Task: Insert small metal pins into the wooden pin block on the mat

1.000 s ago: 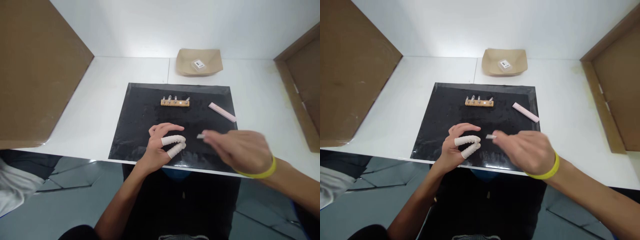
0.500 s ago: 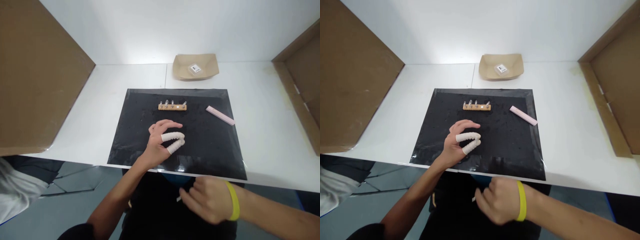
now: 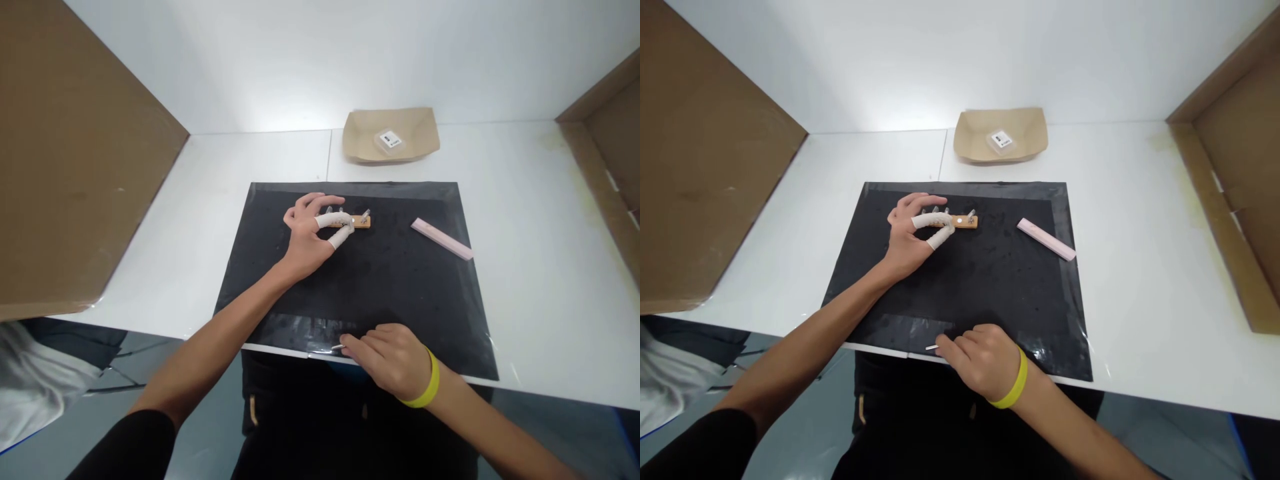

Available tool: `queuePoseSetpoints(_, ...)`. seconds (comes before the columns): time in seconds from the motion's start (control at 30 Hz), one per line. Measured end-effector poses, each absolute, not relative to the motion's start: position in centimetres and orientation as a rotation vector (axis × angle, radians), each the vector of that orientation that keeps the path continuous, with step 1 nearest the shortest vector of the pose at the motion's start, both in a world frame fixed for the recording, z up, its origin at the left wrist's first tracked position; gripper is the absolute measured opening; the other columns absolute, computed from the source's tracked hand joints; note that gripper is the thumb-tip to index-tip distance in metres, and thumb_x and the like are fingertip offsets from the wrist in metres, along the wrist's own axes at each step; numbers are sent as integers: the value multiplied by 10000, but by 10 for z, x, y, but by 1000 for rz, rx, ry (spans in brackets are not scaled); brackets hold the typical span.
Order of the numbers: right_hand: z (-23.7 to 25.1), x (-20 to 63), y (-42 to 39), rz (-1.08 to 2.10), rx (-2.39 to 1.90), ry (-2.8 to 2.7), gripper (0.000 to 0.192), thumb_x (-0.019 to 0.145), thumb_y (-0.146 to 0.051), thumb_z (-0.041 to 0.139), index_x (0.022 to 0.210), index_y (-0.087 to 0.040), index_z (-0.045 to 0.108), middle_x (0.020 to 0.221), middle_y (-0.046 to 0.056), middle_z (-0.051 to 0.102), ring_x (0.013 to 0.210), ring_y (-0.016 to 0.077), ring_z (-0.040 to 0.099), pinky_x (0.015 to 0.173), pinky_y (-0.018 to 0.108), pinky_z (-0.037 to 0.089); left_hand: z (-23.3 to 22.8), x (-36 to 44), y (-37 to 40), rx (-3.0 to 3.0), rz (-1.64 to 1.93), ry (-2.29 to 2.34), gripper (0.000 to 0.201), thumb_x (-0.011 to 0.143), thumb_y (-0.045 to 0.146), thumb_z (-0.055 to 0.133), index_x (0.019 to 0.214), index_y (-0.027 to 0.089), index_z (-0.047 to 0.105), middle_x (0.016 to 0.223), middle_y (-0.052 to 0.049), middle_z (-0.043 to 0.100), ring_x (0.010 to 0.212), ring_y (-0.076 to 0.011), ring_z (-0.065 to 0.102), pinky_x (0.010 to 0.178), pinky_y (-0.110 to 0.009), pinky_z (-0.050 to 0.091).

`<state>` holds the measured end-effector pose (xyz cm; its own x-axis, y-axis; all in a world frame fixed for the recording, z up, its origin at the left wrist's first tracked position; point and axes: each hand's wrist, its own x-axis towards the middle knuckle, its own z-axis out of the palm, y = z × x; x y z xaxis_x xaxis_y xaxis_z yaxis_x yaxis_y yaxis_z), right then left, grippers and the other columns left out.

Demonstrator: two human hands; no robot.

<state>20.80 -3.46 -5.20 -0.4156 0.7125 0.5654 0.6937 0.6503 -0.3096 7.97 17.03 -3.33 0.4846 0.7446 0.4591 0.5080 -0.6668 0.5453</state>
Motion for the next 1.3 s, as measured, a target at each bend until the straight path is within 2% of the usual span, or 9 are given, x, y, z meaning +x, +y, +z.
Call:
queuePoseSetpoints(0.33,-53,210,-36,149,-1109,-2090,187,1085,-130,504,1004,-89,667,578,-37,583,468,111,497,485,322,306,-37,85,180,2414,1028,1111,118,883,257,800,991,302,782,1324,-25,738,1351,-325,539,1111,-549,270)
queuePoseSetpoints(0.63,-49,210,-35,180,-1126,-2058,217,1105,-138,451,1021,-103,648,581,-32,602,467,112,495,489,320,315,-42,85,182,2438,1013,1110,90,885,236,791,949,300,794,1308,-20,746,1346,-327,544,1102,-538,265)
queuePoseSetpoints(1.3,-47,209,-33,189,-1140,-2040,211,1106,-142,450,1026,-106,641,578,-37,582,471,120,485,478,322,324,-43,85,185,2494,911,1069,128,884,258,816,1003,298,789,1370,-33,722,1383,-342,513,1092,-558,278)
